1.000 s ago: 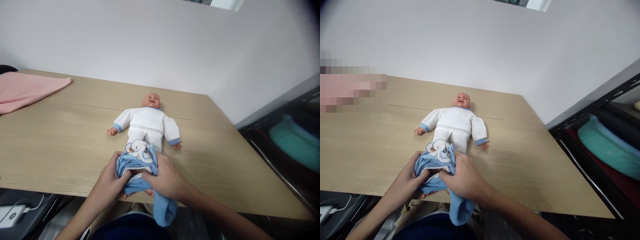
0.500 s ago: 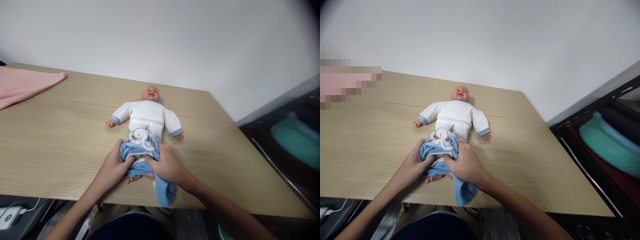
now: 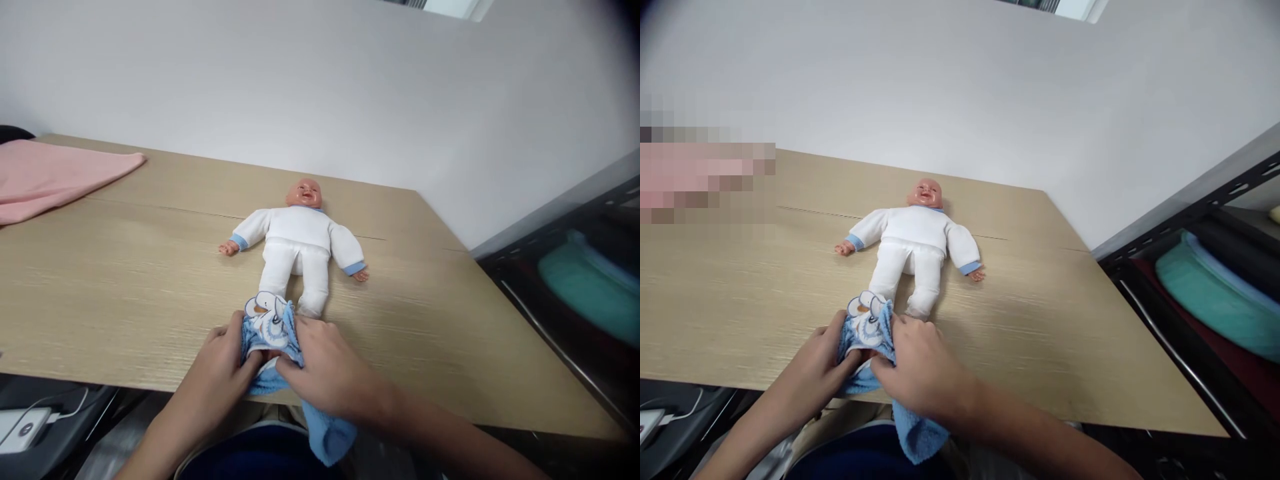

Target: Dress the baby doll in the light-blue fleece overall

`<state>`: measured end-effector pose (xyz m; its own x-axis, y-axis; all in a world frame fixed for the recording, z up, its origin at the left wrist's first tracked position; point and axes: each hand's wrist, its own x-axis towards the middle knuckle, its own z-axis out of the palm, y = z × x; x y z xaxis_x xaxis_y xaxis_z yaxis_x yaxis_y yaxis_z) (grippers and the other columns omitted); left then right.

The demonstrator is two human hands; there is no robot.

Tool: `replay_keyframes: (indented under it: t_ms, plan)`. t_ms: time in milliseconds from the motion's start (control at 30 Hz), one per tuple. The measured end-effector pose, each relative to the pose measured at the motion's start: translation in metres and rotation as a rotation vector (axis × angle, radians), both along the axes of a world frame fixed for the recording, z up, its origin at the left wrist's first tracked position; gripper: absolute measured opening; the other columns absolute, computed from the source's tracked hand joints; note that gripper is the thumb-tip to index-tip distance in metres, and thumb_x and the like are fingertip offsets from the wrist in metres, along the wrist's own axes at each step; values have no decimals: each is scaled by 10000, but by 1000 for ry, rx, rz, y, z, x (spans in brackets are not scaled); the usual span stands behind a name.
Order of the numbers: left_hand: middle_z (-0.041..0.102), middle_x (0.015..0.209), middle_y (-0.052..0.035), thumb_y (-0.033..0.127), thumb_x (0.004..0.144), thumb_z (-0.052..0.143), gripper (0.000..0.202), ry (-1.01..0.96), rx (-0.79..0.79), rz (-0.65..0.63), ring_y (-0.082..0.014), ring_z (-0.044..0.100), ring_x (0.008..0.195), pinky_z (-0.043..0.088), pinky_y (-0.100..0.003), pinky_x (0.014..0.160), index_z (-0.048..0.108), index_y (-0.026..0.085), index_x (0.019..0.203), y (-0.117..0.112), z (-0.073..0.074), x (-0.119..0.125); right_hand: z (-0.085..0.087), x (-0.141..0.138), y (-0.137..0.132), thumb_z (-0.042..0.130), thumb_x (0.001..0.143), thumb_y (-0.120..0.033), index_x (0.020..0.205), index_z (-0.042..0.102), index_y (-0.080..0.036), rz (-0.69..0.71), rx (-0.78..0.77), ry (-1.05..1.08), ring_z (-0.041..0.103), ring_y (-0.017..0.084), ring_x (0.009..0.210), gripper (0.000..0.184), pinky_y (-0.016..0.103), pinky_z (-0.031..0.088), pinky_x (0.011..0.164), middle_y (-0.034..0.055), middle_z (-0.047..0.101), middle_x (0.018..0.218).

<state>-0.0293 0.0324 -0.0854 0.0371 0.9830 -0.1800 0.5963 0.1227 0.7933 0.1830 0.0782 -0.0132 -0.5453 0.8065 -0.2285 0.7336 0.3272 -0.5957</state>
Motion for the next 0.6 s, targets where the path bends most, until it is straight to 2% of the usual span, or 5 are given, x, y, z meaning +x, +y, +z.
replay_keyframes:
  t_ms: [100,167,333,467,600]
  plan:
    - [821,1285,-198,513,1027,542,491,64,52,-12,-482,670,1283,536,-609,1070,591,208,1409,-1,-14,-3,-4,-2,-4,708,1016,-279,1431,719,-196,-12,38,-144,776,395,1158,424,535,613,1009,191,721,1446]
    - [825,1318,-190,470,1042,555,449,98,107,-33,-473,675,1308,531,-614,1104,618,222,1410,-2,-19,-4,-8,-2,-6,691,1018,-274,1519,676,-188,-8,51,-183,781,410,1160,509,557,631,1006,210,695,1480]
    - [780,1216,-136,361,1048,561,269,180,260,-74,-414,731,1147,499,-664,1124,682,239,1255,-1,-27,-4,-12,0,-6,709,1000,-227,1609,606,-136,19,35,-173,747,468,1305,624,591,627,1090,256,698,1520]
    - [773,1270,-147,358,1021,595,301,23,281,-44,-415,709,1220,504,-671,1143,691,244,1283,0,-36,-5,-16,8,-5,721,989,-176,1641,557,-118,-3,18,-37,718,442,1372,674,573,576,1176,251,685,1572]
    - [710,1579,-191,454,1033,670,516,-216,209,38,-448,596,1506,440,-688,1277,646,261,1511,-5,-45,-7,-24,17,-3,750,922,-150,1660,512,-135,-76,6,125,714,403,1393,776,524,553,1191,214,730,1534]
